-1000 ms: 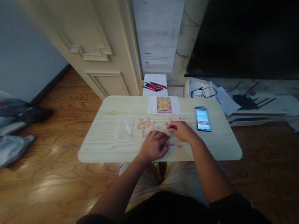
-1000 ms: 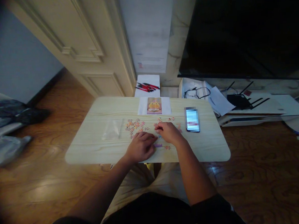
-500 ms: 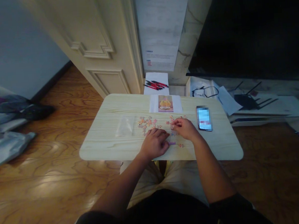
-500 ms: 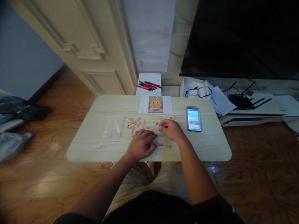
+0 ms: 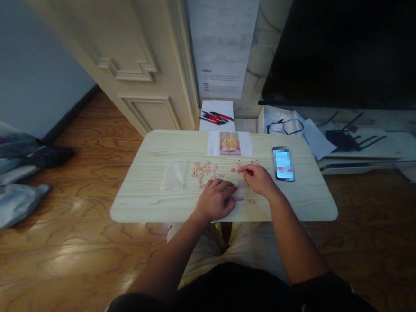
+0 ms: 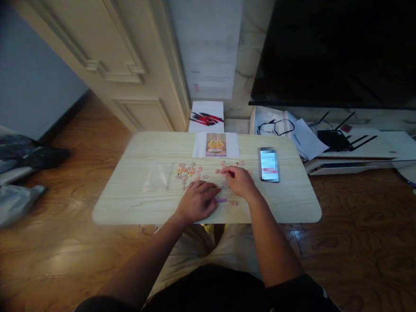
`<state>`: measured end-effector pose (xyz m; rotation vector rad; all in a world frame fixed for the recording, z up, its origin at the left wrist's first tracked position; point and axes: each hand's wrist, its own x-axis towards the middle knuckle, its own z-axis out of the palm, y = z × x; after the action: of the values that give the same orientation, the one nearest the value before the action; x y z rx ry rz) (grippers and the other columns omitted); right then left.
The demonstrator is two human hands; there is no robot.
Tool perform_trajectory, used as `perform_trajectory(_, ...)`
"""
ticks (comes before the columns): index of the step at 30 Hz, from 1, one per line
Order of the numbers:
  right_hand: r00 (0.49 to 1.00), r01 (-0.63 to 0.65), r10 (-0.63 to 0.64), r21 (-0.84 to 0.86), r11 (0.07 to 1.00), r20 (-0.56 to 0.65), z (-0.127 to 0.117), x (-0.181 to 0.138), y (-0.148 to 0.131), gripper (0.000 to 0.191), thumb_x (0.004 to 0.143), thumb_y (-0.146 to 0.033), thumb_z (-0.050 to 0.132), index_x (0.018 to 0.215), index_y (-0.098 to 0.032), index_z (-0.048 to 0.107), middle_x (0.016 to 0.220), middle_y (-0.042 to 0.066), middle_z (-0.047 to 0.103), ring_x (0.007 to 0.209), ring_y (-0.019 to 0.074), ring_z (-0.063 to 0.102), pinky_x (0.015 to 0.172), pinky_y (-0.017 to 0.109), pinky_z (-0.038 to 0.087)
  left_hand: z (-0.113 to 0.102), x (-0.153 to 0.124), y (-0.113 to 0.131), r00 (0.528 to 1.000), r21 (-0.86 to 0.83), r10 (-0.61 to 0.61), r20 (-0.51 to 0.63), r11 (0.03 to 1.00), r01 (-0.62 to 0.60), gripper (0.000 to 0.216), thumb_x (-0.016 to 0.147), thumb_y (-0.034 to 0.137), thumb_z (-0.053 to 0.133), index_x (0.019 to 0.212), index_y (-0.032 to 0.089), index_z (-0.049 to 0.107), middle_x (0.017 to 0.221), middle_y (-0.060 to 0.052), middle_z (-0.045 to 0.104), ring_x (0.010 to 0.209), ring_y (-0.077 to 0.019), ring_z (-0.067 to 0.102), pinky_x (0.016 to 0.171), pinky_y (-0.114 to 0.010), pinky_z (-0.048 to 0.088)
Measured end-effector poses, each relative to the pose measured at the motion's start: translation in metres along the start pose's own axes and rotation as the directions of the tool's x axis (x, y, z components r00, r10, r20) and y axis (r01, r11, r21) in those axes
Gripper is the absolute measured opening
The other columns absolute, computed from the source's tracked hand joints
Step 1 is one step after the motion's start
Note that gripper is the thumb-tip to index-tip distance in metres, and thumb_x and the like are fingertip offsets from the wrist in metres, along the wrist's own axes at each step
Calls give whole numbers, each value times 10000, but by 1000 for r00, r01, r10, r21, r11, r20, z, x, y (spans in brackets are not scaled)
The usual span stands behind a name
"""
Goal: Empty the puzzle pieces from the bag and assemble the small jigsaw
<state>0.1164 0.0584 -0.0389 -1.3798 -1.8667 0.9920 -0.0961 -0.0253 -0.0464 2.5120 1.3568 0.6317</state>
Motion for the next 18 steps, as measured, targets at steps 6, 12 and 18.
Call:
perform_trajectory(6, 999, -3, 2, 33, 999, 40, 8, 0, 2, 138, 864, -202, 648, 977, -217, 726, 913, 9, 762, 793, 166, 699, 746, 286, 551, 1, -5, -2, 999, 10, 43, -32, 999, -43, 272, 911, 305, 594, 1121, 276, 765, 1191, -48, 727, 1061, -262, 591, 946, -476, 441)
perform_trajectory(12, 985, 62, -32, -175, 983, 168, 9, 2, -5, 135, 866, -175, 693, 952, -248, 766, 950, 22, 780, 867, 192, 704, 805, 306, 532, 2, -8, -3, 993, 1, 120, -4, 993, -120, 329, 881, 258, 586, 1167, 256, 750, 1279, -25, 731, 1095, -264, 597, 956, -473, 454)
perform_trajectory(18, 981, 148, -92, -355, 923, 170, 11, 7, -11, 177, 862, -111, 681, 915, -247, 784, 998, 44, 772, 971, 213, 682, 926, 332, 506, 1, -5, -1, 997, -16, 65, 40, 998, -64, 335, 875, 269, 587, 1167, 273, 750, 1294, -13, 730, 1106, -277, 601, 959, -485, 459)
